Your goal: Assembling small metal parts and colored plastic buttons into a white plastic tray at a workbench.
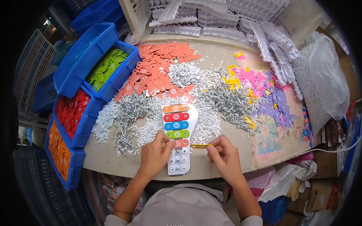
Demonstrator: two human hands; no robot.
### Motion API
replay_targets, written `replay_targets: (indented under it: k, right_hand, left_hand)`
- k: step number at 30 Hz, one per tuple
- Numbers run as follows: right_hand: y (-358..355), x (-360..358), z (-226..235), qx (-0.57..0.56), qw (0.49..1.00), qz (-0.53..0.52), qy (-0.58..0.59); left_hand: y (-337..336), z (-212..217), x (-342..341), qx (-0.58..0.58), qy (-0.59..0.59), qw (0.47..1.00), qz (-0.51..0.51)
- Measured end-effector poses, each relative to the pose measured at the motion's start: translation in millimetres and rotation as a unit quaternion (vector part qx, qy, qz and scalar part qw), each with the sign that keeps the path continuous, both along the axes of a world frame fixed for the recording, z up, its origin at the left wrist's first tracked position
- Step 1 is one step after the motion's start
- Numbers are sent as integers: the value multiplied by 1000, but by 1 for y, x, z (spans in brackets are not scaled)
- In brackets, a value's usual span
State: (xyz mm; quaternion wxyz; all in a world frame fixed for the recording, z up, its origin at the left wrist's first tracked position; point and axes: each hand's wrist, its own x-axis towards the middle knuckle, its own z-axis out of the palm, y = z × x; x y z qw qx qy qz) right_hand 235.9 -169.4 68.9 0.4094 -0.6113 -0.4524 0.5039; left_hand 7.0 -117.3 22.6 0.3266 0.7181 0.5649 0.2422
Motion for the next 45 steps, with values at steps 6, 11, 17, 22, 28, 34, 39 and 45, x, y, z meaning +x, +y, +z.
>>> replay_targets:
  k: [6, 11, 17, 22, 28, 34, 39, 45]
  right_hand:
    - [-1, -5, -11, 105, 987, 9, -123]
    - [0, -15, -12, 93, 991, -37, 94]
    - [10, -30, -5, 91, 981, 142, -94]
    - [12, -48, 8, 51, 979, 149, -127]
    - [24, -55, 2, 11, 972, 181, -149]
    - [25, -54, -9, 15, 966, 204, -156]
    - [26, -48, -4, -6, 971, 165, -175]
    - [23, -27, -29, -51, 983, 116, -136]
  left_hand:
    - [0, -2, 2, 55, 16, 998, 19]
    - [-5, 0, -2, 56, -48, 996, 41]
    - [-13, -13, -11, 134, -138, 978, 80]
    - [-22, -24, -17, 38, -172, 978, 107]
    - [-28, -26, -18, 55, -92, 992, 62]
    - [-30, -24, -17, 53, -81, 994, 50]
    - [-28, -23, -12, 50, -81, 993, 67]
    - [-27, -20, -13, 42, -84, 994, 56]
